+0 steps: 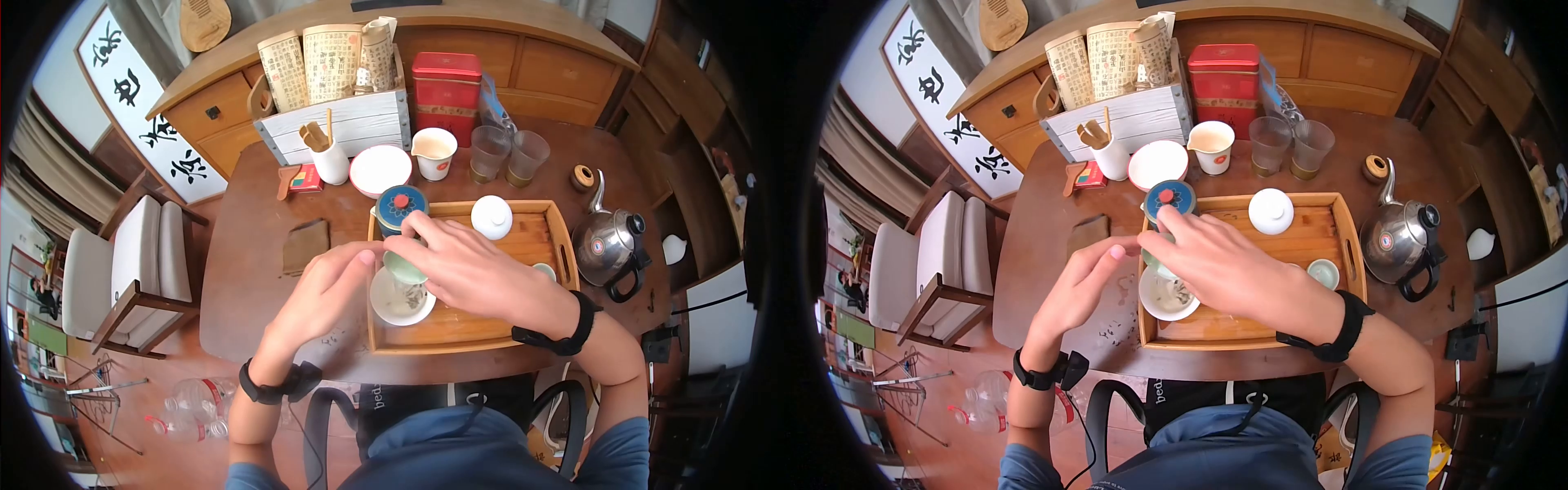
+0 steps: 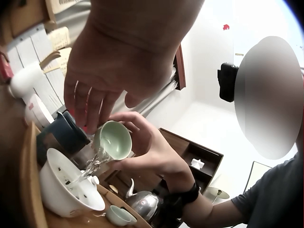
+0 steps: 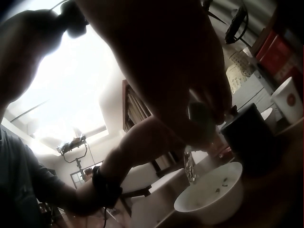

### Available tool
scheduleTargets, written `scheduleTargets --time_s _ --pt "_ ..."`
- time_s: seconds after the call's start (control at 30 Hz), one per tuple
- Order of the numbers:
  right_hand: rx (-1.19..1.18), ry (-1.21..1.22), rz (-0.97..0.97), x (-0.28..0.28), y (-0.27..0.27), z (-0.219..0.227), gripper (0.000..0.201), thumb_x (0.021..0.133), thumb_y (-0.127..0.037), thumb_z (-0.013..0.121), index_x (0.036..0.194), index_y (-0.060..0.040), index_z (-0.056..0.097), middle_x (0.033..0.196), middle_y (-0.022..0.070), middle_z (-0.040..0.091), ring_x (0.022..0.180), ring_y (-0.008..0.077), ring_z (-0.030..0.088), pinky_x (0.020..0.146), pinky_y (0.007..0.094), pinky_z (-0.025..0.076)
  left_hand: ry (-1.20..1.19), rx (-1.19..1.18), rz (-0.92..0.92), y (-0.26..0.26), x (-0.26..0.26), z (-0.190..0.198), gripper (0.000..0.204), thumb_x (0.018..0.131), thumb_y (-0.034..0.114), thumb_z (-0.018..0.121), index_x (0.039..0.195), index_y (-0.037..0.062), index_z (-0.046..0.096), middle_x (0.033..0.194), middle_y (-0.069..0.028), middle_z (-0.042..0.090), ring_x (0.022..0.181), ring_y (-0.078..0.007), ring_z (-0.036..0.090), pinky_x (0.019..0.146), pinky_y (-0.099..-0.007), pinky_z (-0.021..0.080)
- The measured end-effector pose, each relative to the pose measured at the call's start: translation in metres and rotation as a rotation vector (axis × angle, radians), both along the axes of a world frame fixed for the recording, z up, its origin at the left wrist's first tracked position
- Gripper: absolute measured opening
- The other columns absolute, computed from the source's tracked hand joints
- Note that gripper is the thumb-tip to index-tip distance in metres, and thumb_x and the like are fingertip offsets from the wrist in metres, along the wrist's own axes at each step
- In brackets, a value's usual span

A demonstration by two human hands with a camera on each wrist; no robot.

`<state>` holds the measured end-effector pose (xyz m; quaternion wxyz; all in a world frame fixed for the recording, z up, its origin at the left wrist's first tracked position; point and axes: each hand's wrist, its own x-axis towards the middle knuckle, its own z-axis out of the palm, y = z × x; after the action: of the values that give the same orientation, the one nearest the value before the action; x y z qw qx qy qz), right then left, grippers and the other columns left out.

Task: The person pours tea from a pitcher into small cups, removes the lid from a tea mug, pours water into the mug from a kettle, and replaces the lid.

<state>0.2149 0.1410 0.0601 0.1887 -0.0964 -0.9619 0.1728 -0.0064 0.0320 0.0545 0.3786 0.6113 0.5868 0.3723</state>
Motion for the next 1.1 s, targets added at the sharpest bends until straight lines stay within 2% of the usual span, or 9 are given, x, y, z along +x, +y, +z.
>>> scheduleTargets --time_s 0.13,0.2,0.43,0.63,0.7,0.8,0.93,1.03,1.1 --pt "0.168 0.079 -0.023 -0.002 -0.008 0.018 0.049 0.082 0.005 0.066 0.129 -0.0032 0.055 0.117 0.0165 0.051 0.110 0.0345 0.062 0.092 0.0454 0.052 0.011 0.097 0.038 -0.010 0.000 0.021 0.044 0.113 0.029 0.047 0.131 -0.0068 0.065 0.121 -0.0196 0.072 0.113 -0.0272 0.066 0.102 -0.0376 0.048" --pt "0.324 0.189 -0.060 -0.007 -0.012 0.030 0.040 0.084 -0.003 0.066 0.123 -0.0037 0.061 0.112 0.0130 0.054 0.106 0.0286 0.063 0.089 0.0393 0.053 -0.005 0.143 0.066 -0.016 0.000 0.033 0.044 0.113 0.028 0.045 0.132 -0.0067 0.064 0.126 -0.0153 0.070 0.117 -0.0227 0.063 0.104 -0.0359 0.046" --pt "0.508 0.250 -0.053 -0.011 -0.016 0.048 0.037 0.084 -0.008 0.068 0.121 -0.0087 0.065 0.116 0.0104 0.058 0.102 0.0257 0.065 0.085 0.0384 0.056 -0.116 0.309 0.092 -0.024 0.001 0.050 0.044 0.112 0.029 0.047 0.132 -0.0049 0.066 0.131 -0.0140 0.069 0.126 -0.0220 0.060 0.112 -0.0349 0.040" --pt "0.336 0.216 -0.074 0.016 -0.003 0.012 0.041 0.082 -0.009 0.072 0.122 -0.0054 0.061 0.110 0.0127 0.058 0.108 0.0280 0.062 0.087 0.0376 0.053 -0.193 0.136 0.041 -0.021 0.018 0.015 0.044 0.110 0.024 0.050 0.143 -0.0034 0.059 0.139 -0.0142 0.067 0.134 -0.0227 0.057 0.117 -0.0367 0.037" --pt "-0.037 0.077 -0.143 0.038 0.002 0.003 0.049 0.080 -0.007 0.074 0.126 -0.0044 0.057 0.115 0.0158 0.059 0.115 0.0330 0.059 0.095 0.0434 0.051 -0.234 0.117 0.001 -0.023 0.017 0.002 0.044 0.110 0.021 0.050 0.146 -0.0034 0.057 0.141 -0.0148 0.067 0.135 -0.0237 0.057 0.118 -0.0376 0.038" --pt "-0.237 -0.084 -0.323 0.072 0.010 -0.025 0.053 0.078 -0.010 0.076 0.127 -0.0041 0.057 0.119 0.0159 0.061 0.119 0.0344 0.058 0.103 0.0470 0.045 -0.122 0.078 0.071 -0.028 0.013 -0.014 0.042 0.108 0.020 0.053 0.143 -0.0038 0.059 0.139 -0.0156 0.068 0.132 -0.0253 0.061 0.115 -0.0382 0.042" --pt "-0.408 -0.267 -0.415 0.090 0.002 -0.050 0.056 0.077 -0.019 0.082 0.127 -0.0052 0.060 0.119 0.0153 0.067 0.121 0.0344 0.057 0.111 0.0460 0.035 -0.089 0.042 0.128 -0.028 0.009 -0.033 0.041 0.109 0.022 0.054 0.140 -0.0034 0.061 0.137 -0.0155 0.070 0.133 -0.0260 0.060 0.115 -0.0381 0.042" --pt "-0.271 -0.244 -0.348 0.092 0.000 -0.072 0.054 0.078 -0.021 0.083 0.125 -0.0044 0.062 0.120 0.0152 0.067 0.122 0.0338 0.057 0.114 0.0457 0.033 -0.062 0.051 0.140 -0.026 0.007 -0.036 0.041 0.109 0.024 0.055 0.140 -0.0024 0.062 0.132 -0.0125 0.071 0.119 -0.0211 0.065 0.106 -0.0342 0.048" --pt "-0.250 -0.222 -0.356 0.093 -0.001 -0.081 0.055 0.077 -0.024 0.085 0.123 -0.0042 0.063 0.120 0.0143 0.068 0.124 0.0330 0.056 0.116 0.0467 0.031 -0.088 -0.025 0.184 -0.025 0.006 -0.033 0.041 0.109 0.025 0.055 0.139 -0.0016 0.062 0.127 -0.0087 0.072 0.100 -0.0143 0.063 0.092 -0.0293 0.050"
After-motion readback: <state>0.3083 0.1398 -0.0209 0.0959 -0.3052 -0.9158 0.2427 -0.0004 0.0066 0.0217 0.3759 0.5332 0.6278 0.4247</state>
